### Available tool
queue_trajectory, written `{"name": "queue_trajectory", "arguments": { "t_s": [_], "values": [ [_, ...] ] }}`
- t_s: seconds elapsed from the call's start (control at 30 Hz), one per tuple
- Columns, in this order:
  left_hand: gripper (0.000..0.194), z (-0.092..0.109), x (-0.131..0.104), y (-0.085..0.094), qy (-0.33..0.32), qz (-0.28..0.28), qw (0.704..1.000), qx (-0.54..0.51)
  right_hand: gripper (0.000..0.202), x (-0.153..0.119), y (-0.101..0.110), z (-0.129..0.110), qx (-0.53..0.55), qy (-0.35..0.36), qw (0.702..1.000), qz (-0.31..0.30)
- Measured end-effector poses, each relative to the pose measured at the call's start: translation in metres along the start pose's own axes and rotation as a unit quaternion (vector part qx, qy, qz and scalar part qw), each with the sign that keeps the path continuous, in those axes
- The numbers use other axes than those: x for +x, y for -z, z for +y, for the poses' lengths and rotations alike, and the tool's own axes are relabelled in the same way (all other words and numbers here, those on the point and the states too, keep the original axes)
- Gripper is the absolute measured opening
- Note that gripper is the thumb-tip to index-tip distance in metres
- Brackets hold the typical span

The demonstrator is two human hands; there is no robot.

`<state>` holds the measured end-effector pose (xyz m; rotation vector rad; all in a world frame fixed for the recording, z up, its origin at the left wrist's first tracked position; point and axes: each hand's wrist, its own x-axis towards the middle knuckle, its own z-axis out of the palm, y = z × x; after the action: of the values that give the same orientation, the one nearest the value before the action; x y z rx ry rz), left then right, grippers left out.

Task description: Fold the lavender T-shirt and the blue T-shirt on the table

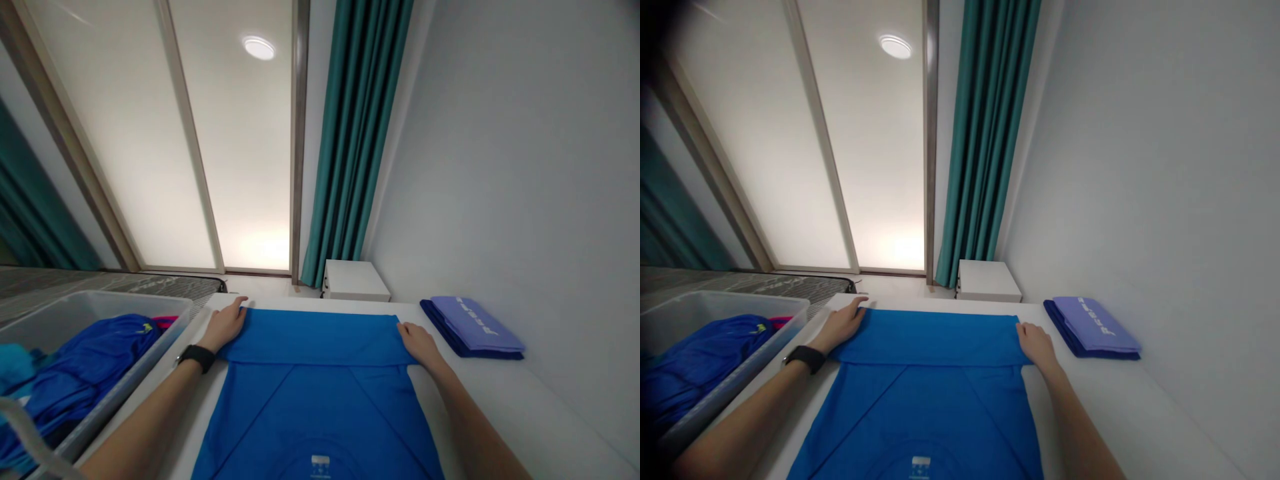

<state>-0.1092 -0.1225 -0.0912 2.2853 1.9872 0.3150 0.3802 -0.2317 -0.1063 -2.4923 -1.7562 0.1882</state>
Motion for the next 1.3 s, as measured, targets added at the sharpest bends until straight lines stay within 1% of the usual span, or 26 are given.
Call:
{"name": "queue_trajectory", "arguments": {
  "t_s": [0.3,0.47,0.53,0.63,0.77,0.9,1.1,1.3],
  "values": [
    [0.043,-0.008,0.002,-0.003,-0.024,0.016,0.999,-0.038,0.048,-0.003,0.000,-0.002,-0.033,0.010,0.999,-0.002],
    [0.043,-0.010,0.002,-0.003,-0.021,0.030,0.998,-0.046,0.057,-0.005,0.002,-0.003,-0.036,-0.001,0.999,-0.008],
    [0.044,-0.009,0.003,-0.001,-0.014,0.026,0.999,-0.038,0.059,-0.007,0.003,-0.004,-0.035,-0.002,0.999,-0.009],
    [0.044,-0.007,0.002,0.004,0.015,0.006,0.999,-0.030,0.057,-0.011,0.006,-0.005,-0.035,0.008,0.999,-0.012],
    [0.044,-0.004,-0.006,0.010,0.031,-0.011,0.999,-0.024,0.054,-0.015,0.009,-0.008,-0.038,0.018,0.999,-0.014],
    [0.044,-0.003,-0.021,0.012,0.023,-0.007,0.999,-0.023,0.054,-0.017,0.010,-0.010,-0.040,0.020,0.999,-0.009],
    [0.042,-0.003,-0.040,0.010,0.003,-0.004,0.999,-0.040,0.051,-0.018,0.010,-0.010,-0.045,0.015,0.999,-0.006],
    [0.038,-0.002,-0.044,0.008,0.009,0.015,0.998,-0.055,0.052,-0.020,0.010,-0.011,-0.058,0.014,0.998,-0.004]
  ]
}}
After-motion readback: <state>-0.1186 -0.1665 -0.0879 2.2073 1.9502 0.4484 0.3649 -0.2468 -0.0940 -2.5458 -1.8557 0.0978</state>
